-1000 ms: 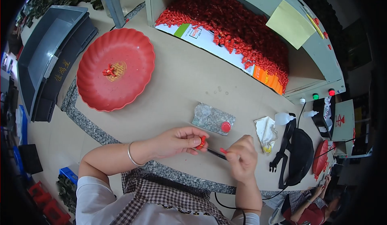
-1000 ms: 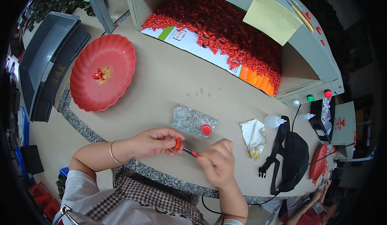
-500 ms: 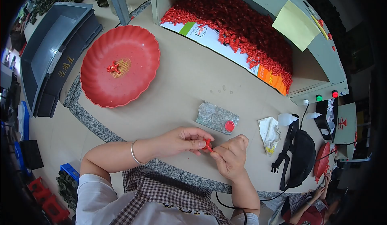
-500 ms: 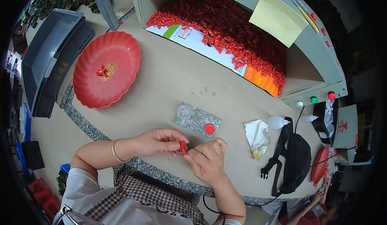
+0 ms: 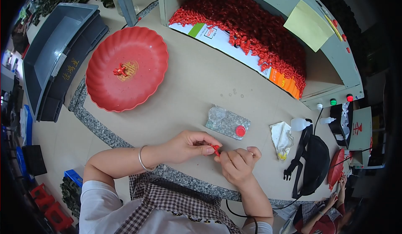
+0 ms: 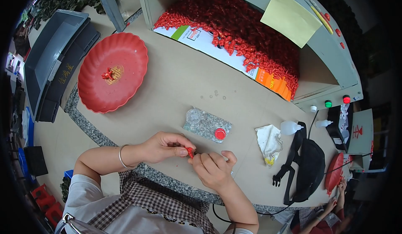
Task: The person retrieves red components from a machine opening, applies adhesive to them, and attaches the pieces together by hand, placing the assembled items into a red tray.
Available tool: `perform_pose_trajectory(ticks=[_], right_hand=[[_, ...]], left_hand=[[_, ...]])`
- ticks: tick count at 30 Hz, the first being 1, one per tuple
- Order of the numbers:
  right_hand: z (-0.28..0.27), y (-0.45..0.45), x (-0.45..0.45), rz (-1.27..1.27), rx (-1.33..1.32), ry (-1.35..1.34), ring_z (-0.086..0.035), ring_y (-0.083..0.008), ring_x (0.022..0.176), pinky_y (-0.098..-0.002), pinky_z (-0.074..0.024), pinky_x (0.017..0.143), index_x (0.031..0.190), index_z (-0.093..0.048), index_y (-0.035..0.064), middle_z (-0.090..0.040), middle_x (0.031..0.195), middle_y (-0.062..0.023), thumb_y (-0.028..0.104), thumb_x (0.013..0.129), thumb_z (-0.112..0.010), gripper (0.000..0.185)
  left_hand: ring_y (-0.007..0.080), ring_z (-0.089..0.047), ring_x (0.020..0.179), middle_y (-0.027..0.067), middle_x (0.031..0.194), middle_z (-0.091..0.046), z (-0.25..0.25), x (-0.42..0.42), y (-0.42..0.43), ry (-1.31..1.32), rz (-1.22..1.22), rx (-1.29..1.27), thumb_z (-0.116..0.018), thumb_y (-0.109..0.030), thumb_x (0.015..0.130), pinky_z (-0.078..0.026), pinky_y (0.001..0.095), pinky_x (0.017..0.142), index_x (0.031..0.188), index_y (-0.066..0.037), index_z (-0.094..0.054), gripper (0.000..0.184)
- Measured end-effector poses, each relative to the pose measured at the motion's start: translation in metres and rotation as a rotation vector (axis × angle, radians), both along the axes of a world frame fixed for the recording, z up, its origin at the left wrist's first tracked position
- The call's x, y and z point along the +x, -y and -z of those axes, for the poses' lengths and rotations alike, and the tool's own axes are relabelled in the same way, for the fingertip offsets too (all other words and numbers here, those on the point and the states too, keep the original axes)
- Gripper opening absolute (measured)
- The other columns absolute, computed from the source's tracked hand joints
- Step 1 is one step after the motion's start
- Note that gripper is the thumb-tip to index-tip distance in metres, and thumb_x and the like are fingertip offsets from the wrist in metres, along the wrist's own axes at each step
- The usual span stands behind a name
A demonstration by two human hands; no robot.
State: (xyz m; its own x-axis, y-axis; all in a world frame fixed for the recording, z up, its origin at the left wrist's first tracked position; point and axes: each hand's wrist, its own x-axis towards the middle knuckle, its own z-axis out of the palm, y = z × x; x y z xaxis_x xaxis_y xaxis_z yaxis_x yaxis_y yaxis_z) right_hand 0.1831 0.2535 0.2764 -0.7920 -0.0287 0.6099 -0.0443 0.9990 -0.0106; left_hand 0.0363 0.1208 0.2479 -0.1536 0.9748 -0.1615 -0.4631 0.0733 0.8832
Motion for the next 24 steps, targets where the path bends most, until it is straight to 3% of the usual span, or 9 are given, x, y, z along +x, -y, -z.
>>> perform_pose_trajectory(ticks=[7, 16, 24], right_hand=[[0.0036, 0.0034, -0.0001, 0.016, 0.010, -0.014, -0.047, -0.0118, 0.077, -0.0359, -0.0280, 0.076, 0.076, -0.058, 0.0142, -0.050, 0.077, 0.0038, 0.025, 0.074, -0.066, 0.013], [0.0096, 0.0065, -0.0005, 0.013, -0.046, -0.037, -0.046, -0.0140, 0.077, -0.0371, -0.0279, 0.076, 0.077, -0.059, 0.0128, -0.050, 0.078, 0.0026, 0.024, 0.072, -0.068, 0.015], [0.0057, 0.0072, -0.0040, 0.076, -0.005, -0.072, -0.047, -0.0117, 0.077, -0.0352, -0.0277, 0.076, 0.077, -0.058, 0.0142, -0.050, 0.077, 0.0032, 0.025, 0.075, -0.066, 0.013]], left_hand=[[0.0128, -0.055, 0.099, 0.0069, 0.106, -0.059, 0.0006, -0.0001, -0.0007, -0.013, 0.001, -0.010, -0.053, -0.005, 0.088, -0.046, 0.0264, 0.087, 0.111, -0.002, -0.057, 0.023], [0.0098, -0.053, 0.090, 0.0041, 0.095, -0.056, 0.0026, -0.0002, -0.0026, -0.169, -0.060, 0.087, -0.055, -0.004, 0.087, -0.045, 0.0230, 0.077, 0.107, -0.003, -0.061, 0.021], [0.0116, -0.054, 0.093, 0.0056, 0.098, -0.056, 0.0041, 0.0004, -0.0028, -0.150, -0.075, 0.093, -0.054, -0.004, 0.088, -0.046, 0.0241, 0.081, 0.106, -0.003, -0.061, 0.019]])
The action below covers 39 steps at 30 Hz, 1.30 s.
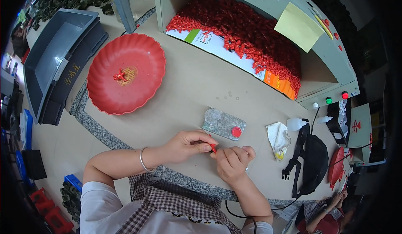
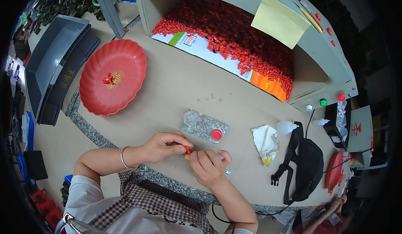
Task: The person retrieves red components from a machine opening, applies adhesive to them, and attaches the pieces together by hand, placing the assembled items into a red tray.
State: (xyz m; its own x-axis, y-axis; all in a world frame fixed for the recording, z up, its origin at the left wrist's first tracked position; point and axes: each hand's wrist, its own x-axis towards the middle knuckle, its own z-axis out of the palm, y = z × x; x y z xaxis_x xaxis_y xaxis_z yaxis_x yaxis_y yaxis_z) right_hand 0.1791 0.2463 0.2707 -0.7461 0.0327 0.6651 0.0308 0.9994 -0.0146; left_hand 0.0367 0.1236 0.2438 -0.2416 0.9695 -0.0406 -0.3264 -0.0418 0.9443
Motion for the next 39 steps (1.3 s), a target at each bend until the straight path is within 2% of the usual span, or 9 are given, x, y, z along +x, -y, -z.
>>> perform_pose_trajectory(ticks=[7, 10, 12, 16, 22, 24, 30, 33, 39], right_hand=[[0.004, -0.001, -0.004, -0.029, -0.090, -0.023, -0.048, -0.0121, 0.076, -0.0343, -0.0281, 0.074, 0.077, -0.058, 0.0136, -0.051, 0.078, 0.0034, 0.022, 0.072, -0.067, 0.013], [0.008, -0.002, -0.007, -0.049, -0.142, -0.039, -0.049, -0.0121, 0.077, -0.0343, -0.0290, 0.075, 0.077, -0.059, 0.0137, -0.052, 0.078, 0.0037, 0.021, 0.071, -0.066, 0.012], [0.008, -0.004, -0.005, -0.058, -0.177, -0.032, -0.050, -0.0122, 0.078, -0.0347, -0.0296, 0.078, 0.078, -0.059, 0.0139, -0.052, 0.079, 0.0039, 0.019, 0.072, -0.064, 0.010], [0.011, -0.005, -0.002, -0.082, -0.271, -0.035, -0.050, -0.0132, 0.082, -0.0357, -0.0293, 0.083, 0.080, -0.057, 0.0142, -0.051, 0.081, 0.0032, 0.016, 0.075, -0.057, 0.005], [0.011, -0.004, -0.001, -0.113, -0.317, -0.061, -0.048, -0.0157, 0.085, -0.0368, -0.0291, 0.084, 0.080, -0.054, 0.0131, -0.048, 0.081, 0.0005, 0.013, 0.075, -0.052, 0.004], [0.010, -0.004, 0.000, -0.111, -0.306, -0.062, -0.047, -0.0168, 0.085, -0.0373, -0.0293, 0.084, 0.080, -0.053, 0.0124, -0.047, 0.081, -0.0003, 0.012, 0.075, -0.052, 0.005], [0.013, -0.002, -0.001, -0.134, -0.329, -0.137, -0.046, -0.0192, 0.083, -0.0386, -0.0304, 0.084, 0.079, -0.052, 0.0103, -0.047, 0.080, -0.0016, 0.012, 0.073, -0.053, 0.006], [0.011, -0.001, 0.000, -0.094, -0.332, -0.140, -0.046, -0.0165, 0.082, -0.0372, -0.0309, 0.085, 0.079, -0.052, 0.0113, -0.046, 0.078, 0.0010, 0.012, 0.074, -0.054, 0.005], [0.010, -0.002, 0.001, -0.132, -0.352, -0.164, -0.045, -0.0200, 0.083, -0.0384, -0.0311, 0.085, 0.079, -0.052, 0.0074, -0.048, 0.079, -0.0023, 0.011, 0.070, -0.057, 0.010]], left_hand=[[0.0138, -0.056, 0.095, 0.0076, 0.100, -0.058, 0.000, 0.002, -0.001, 0.050, -0.044, -0.015, -0.053, -0.003, 0.088, -0.047, 0.0256, 0.082, 0.105, 0.000, -0.060, 0.018], [0.0144, -0.057, 0.093, 0.0092, 0.097, -0.060, -0.003, 0.001, -0.001, -0.019, -0.068, -0.120, -0.054, -0.003, 0.087, -0.047, 0.0256, 0.082, 0.104, 0.003, -0.058, 0.018], [0.0152, -0.058, 0.086, 0.0097, 0.092, -0.061, -0.003, 0.003, -0.001, -0.023, -0.108, -0.104, -0.054, -0.003, 0.087, -0.048, 0.0264, 0.078, 0.102, 0.005, -0.057, 0.017], [0.0152, -0.056, 0.075, 0.0086, 0.088, -0.061, -0.002, 0.006, -0.003, 0.029, -0.149, -0.070, -0.056, -0.003, 0.086, -0.047, 0.0281, 0.070, 0.099, 0.002, -0.058, 0.014], [0.0144, -0.056, 0.073, 0.0079, 0.086, -0.061, 0.003, 0.008, -0.003, 0.098, -0.164, -0.043, -0.058, -0.005, 0.085, -0.047, 0.0276, 0.068, 0.099, -0.002, -0.058, 0.015], [0.0148, -0.057, 0.075, 0.0095, 0.087, -0.062, 0.006, 0.007, -0.002, 0.115, -0.158, -0.018, -0.056, -0.002, 0.085, -0.048, 0.0274, 0.069, 0.100, -0.001, -0.058, 0.015], [0.0140, -0.055, 0.071, 0.0082, 0.083, -0.060, 0.007, 0.006, -0.002, 0.119, -0.154, 0.003, -0.057, -0.003, 0.085, -0.047, 0.0274, 0.067, 0.101, -0.001, -0.057, 0.016], [0.0136, -0.055, 0.070, 0.0072, 0.081, -0.060, 0.010, 0.006, -0.001, 0.119, -0.166, -0.014, -0.057, -0.005, 0.085, -0.047, 0.0271, 0.065, 0.102, -0.001, -0.057, 0.017], [0.0138, -0.055, 0.072, 0.0059, 0.085, -0.059, 0.011, 0.004, 0.001, 0.093, -0.161, -0.033, -0.057, -0.008, 0.086, -0.049, 0.0274, 0.068, 0.102, -0.001, -0.054, 0.018]])
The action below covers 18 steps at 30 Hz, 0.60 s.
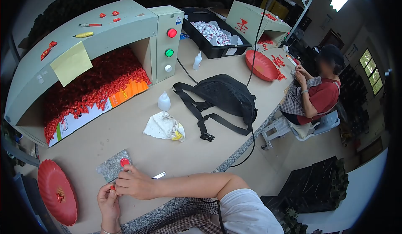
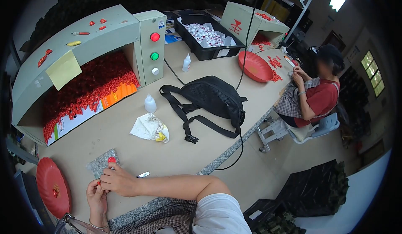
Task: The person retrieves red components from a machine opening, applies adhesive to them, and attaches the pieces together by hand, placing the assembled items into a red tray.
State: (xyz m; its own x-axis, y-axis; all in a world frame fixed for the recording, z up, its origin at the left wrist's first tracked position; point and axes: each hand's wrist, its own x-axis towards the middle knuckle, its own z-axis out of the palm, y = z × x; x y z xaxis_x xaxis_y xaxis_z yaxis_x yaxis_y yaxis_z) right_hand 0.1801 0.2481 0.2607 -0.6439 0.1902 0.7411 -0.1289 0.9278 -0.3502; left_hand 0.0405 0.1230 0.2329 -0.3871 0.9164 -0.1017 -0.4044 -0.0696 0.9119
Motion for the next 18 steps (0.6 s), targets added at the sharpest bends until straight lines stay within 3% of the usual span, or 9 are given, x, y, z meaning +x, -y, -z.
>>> perform_pose_trajectory(ticks=[18], right_hand=[[0.0009, 0.0016, -0.0009, 0.014, -0.032, 0.068, -0.045, -0.0168, 0.084, -0.0384, -0.0293, 0.086, 0.082, -0.053, 0.0113, -0.046, 0.079, 0.0008, 0.009, 0.073, -0.053, 0.009]], left_hand=[[0.0145, -0.056, 0.071, 0.0083, 0.081, -0.060, -0.0064, 0.0026, -0.0021, 0.065, 0.001, 0.022, -0.057, -0.006, 0.086, -0.047, 0.0272, 0.066, 0.102, -0.001, -0.057, 0.018]])
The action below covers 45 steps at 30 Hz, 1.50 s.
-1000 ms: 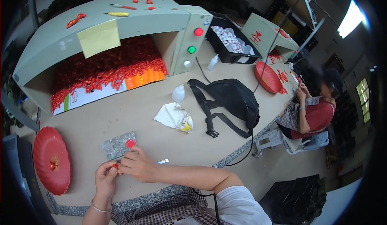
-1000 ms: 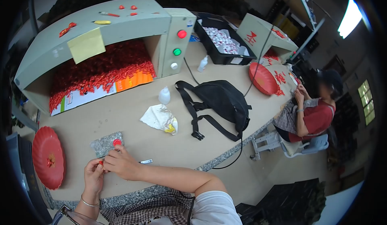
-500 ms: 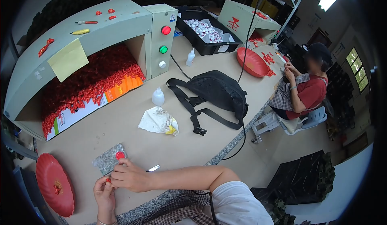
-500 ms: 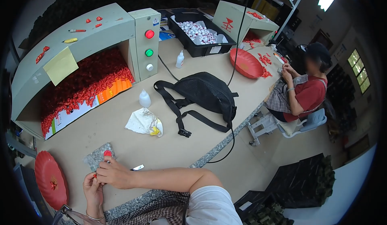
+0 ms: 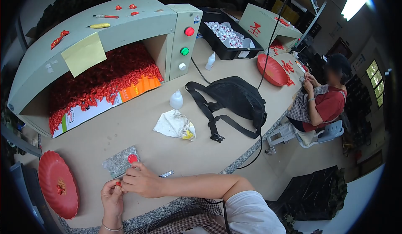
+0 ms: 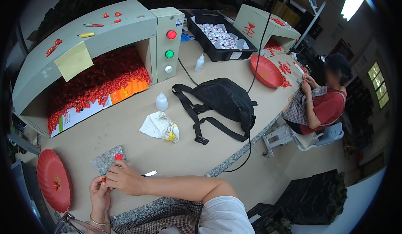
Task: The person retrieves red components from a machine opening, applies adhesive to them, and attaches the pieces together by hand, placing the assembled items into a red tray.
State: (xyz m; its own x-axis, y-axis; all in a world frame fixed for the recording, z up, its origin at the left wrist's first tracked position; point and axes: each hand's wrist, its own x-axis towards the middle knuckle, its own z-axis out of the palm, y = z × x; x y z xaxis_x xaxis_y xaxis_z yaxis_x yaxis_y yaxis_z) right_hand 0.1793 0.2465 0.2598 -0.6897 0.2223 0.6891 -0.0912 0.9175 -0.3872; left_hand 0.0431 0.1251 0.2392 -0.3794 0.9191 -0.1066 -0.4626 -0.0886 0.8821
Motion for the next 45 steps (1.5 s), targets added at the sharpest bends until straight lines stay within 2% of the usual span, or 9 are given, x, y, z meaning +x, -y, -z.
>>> perform_pose_trajectory(ticks=[15, 18, 22, 31, 36, 40, 41, 42, 45], right_hand=[[0.004, 0.000, -0.001, 0.000, 0.019, 0.035, -0.048, -0.0152, 0.086, -0.0368, -0.0299, 0.086, 0.082, -0.055, 0.0137, -0.048, 0.081, 0.0016, 0.012, 0.076, -0.054, 0.006], [0.001, 0.000, -0.002, -0.011, 0.013, -0.014, -0.046, -0.0183, 0.083, -0.0384, -0.0303, 0.083, 0.078, -0.052, 0.0107, -0.045, 0.079, -0.0014, 0.009, 0.075, -0.051, 0.004], [0.001, 0.000, -0.002, -0.012, 0.011, -0.001, -0.046, -0.0182, 0.083, -0.0382, -0.0301, 0.083, 0.078, -0.052, 0.0105, -0.044, 0.078, -0.0013, 0.009, 0.074, -0.052, 0.004], [0.001, 0.001, -0.003, 0.003, 0.031, 0.010, -0.046, -0.0176, 0.083, -0.0381, -0.0300, 0.084, 0.078, -0.052, 0.0103, -0.044, 0.078, -0.0011, 0.009, 0.074, -0.052, 0.005], [0.000, 0.000, -0.003, 0.007, 0.037, 0.027, -0.047, -0.0173, 0.083, -0.0385, -0.0303, 0.085, 0.079, -0.052, 0.0113, -0.044, 0.078, -0.0011, 0.010, 0.074, -0.052, 0.005], [-0.002, -0.006, 0.001, 0.055, 0.059, 0.042, -0.048, -0.0160, 0.084, -0.0382, -0.0307, 0.085, 0.081, -0.054, 0.0132, -0.047, 0.079, 0.0013, 0.014, 0.074, -0.054, 0.007], [0.000, 0.001, -0.004, 0.029, 0.036, 0.040, -0.049, -0.0154, 0.084, -0.0378, -0.0307, 0.086, 0.081, -0.056, 0.0137, -0.049, 0.080, 0.0025, 0.016, 0.075, -0.054, 0.007], [-0.001, 0.001, -0.003, 0.037, 0.063, 0.062, -0.049, -0.0146, 0.082, -0.0369, -0.0308, 0.084, 0.081, -0.057, 0.0140, -0.050, 0.079, 0.0034, 0.017, 0.075, -0.056, 0.006], [-0.004, 0.000, -0.006, 0.072, 0.140, 0.045, -0.049, -0.0126, 0.076, -0.0345, -0.0304, 0.079, 0.078, -0.059, 0.0145, -0.049, 0.074, 0.0046, 0.022, 0.076, -0.060, 0.008]], left_hand=[[0.0162, -0.057, 0.073, 0.0111, 0.084, -0.063, -0.001, -0.001, -0.001, 0.019, 0.008, -0.006, -0.058, -0.005, 0.085, -0.047, 0.0282, 0.068, 0.101, -0.002, -0.058, 0.016], [0.0166, -0.058, 0.074, 0.0118, 0.084, -0.063, -0.001, -0.001, -0.001, 0.030, 0.013, -0.004, -0.058, -0.005, 0.085, -0.047, 0.0286, 0.069, 0.100, -0.002, -0.058, 0.016], [0.0166, -0.058, 0.074, 0.0121, 0.085, -0.063, -0.001, -0.001, 0.000, 0.035, 0.005, -0.009, -0.058, -0.005, 0.085, -0.048, 0.0286, 0.069, 0.100, -0.001, -0.058, 0.016], [0.0173, -0.059, 0.075, 0.0115, 0.087, -0.063, 0.001, -0.002, 0.001, 0.046, 0.000, -0.012, -0.058, -0.004, 0.084, -0.049, 0.0290, 0.068, 0.100, -0.001, -0.058, 0.016], [0.0147, -0.059, 0.074, 0.0086, 0.088, -0.063, -0.002, -0.001, -0.001, 0.025, 0.020, -0.007, -0.057, -0.006, 0.086, -0.049, 0.0272, 0.067, 0.099, -0.003, -0.058, 0.014], [0.0155, -0.058, 0.078, 0.0098, 0.090, -0.062, -0.001, -0.001, 0.000, -0.002, 0.028, -0.014, -0.056, -0.005, 0.086, -0.048, 0.0286, 0.070, 0.100, -0.002, -0.058, 0.014], [0.0158, -0.057, 0.080, 0.0105, 0.091, -0.061, -0.003, -0.002, 0.013, -0.020, -0.008, -0.086, -0.056, -0.005, 0.086, -0.047, 0.0291, 0.071, 0.101, -0.001, -0.058, 0.015], [0.0161, -0.057, 0.082, 0.0113, 0.092, -0.061, -0.005, -0.001, 0.004, -0.033, 0.011, -0.134, -0.055, -0.004, 0.086, -0.047, 0.0296, 0.073, 0.102, -0.001, -0.058, 0.016], [0.0154, -0.057, 0.086, 0.0109, 0.097, -0.060, -0.006, -0.003, 0.003, -0.099, 0.046, -0.067, -0.054, -0.003, 0.087, -0.047, 0.0280, 0.077, 0.103, 0.000, -0.058, 0.017]])
